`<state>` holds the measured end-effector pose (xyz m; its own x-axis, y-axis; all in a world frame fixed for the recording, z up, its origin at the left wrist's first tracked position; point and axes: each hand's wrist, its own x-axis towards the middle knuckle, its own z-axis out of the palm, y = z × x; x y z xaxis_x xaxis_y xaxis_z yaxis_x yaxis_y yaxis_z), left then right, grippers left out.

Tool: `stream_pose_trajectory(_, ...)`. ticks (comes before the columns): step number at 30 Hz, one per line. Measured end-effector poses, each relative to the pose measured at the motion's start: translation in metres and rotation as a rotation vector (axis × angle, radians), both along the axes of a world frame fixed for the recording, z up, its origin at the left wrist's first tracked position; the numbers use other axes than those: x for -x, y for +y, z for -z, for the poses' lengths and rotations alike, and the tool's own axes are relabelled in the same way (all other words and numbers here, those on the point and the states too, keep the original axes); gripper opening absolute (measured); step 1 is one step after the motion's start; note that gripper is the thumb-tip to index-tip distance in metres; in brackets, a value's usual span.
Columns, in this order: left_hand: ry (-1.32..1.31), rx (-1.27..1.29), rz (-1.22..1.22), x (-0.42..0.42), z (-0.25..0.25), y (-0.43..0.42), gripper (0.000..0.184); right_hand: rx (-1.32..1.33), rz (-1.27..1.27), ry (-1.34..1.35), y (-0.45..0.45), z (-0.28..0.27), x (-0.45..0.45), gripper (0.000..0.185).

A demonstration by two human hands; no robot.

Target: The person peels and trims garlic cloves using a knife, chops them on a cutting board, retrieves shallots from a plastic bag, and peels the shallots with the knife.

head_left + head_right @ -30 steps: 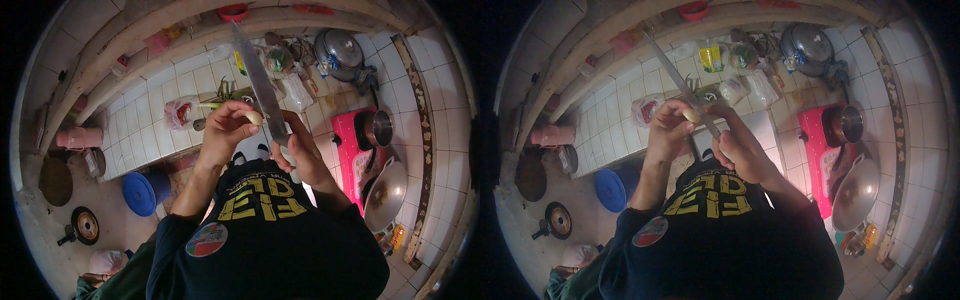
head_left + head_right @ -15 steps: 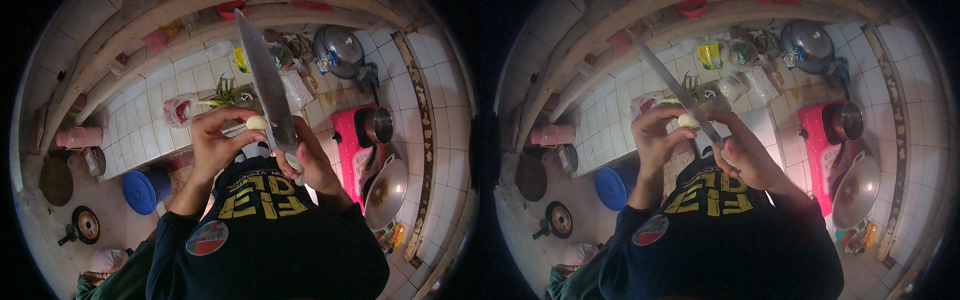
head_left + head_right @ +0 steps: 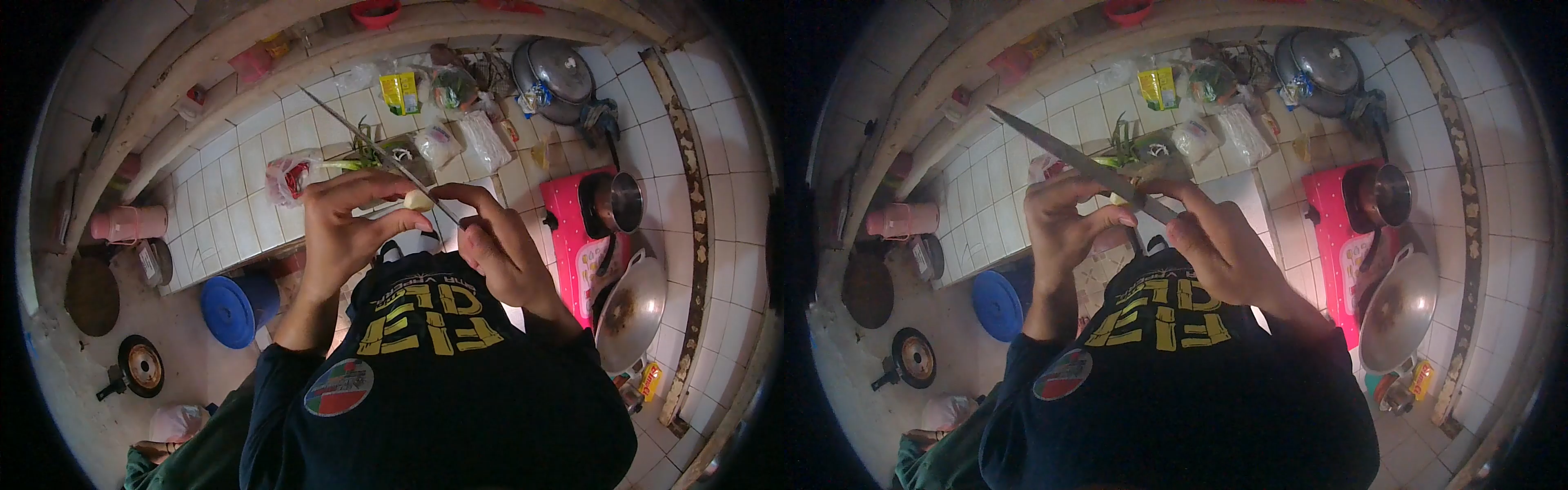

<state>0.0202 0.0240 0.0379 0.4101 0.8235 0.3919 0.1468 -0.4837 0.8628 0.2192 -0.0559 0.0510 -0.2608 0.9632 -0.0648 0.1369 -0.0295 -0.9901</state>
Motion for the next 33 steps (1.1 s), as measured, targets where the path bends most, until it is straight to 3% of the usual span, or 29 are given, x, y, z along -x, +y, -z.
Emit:
stream_pose_trajectory(7, -0.127, 0.211, 0.068, -0.002, 0.009, -0.001, 0.029, 0.136, 0.093, 0.223, -0.003, 0.005, -0.004, 0.041)
stream_pose_trajectory(11, -0.157, 0.233, 0.062, -0.002, 0.014, -0.001, 0.029, 0.072, 0.053, 0.226, -0.003, 0.004, -0.006, 0.043)
stream_pose_trajectory(14, -0.175, 0.302, 0.033, -0.005, 0.012, -0.004, 0.029, -0.034, 0.025, 0.06, -0.003, 0.002, -0.001, 0.043)
stream_pose_trajectory(16, -0.195, 0.35, 0.009, -0.005, 0.012, -0.005, 0.028, 0.003, -0.007, 0.031, -0.002, 0.003, 0.0, 0.056)
stream_pose_trajectory(17, -0.17, 0.345, 0.019, -0.004, 0.014, -0.003, 0.028, 0.003, -0.008, 0.031, -0.001, 0.003, -0.001, 0.056)
stream_pose_trajectory(19, -0.144, 0.34, 0.029, -0.004, 0.014, -0.003, 0.028, -0.011, 0.011, -0.003, 0.0, 0.001, -0.005, 0.039)
stream_pose_trajectory(22, -0.167, 0.332, 0.065, -0.005, 0.013, -0.004, 0.029, -0.037, 0.062, 0.043, 0.002, 0.004, 0.0, 0.037)
stream_pose_trajectory(24, -0.281, 0.516, 0.08, -0.008, 0.014, -0.006, 0.029, 0.001, 0.067, 0.098, 0.0, 0.008, -0.004, 0.038)
stream_pose_trajectory(27, -0.368, 0.574, 0.104, -0.009, 0.017, -0.005, 0.028, 0.091, 0.061, 0.239, -0.003, 0.002, -0.009, 0.04)
stream_pose_trajectory(28, -0.368, 0.575, 0.105, -0.009, 0.018, -0.006, 0.028, 0.145, 0.05, 0.327, -0.004, -0.001, -0.01, 0.041)
stream_pose_trajectory(33, -0.26, 0.322, 0.087, -0.011, 0.019, -0.003, 0.029, 0.151, -0.003, 0.245, -0.005, -0.001, -0.006, 0.042)
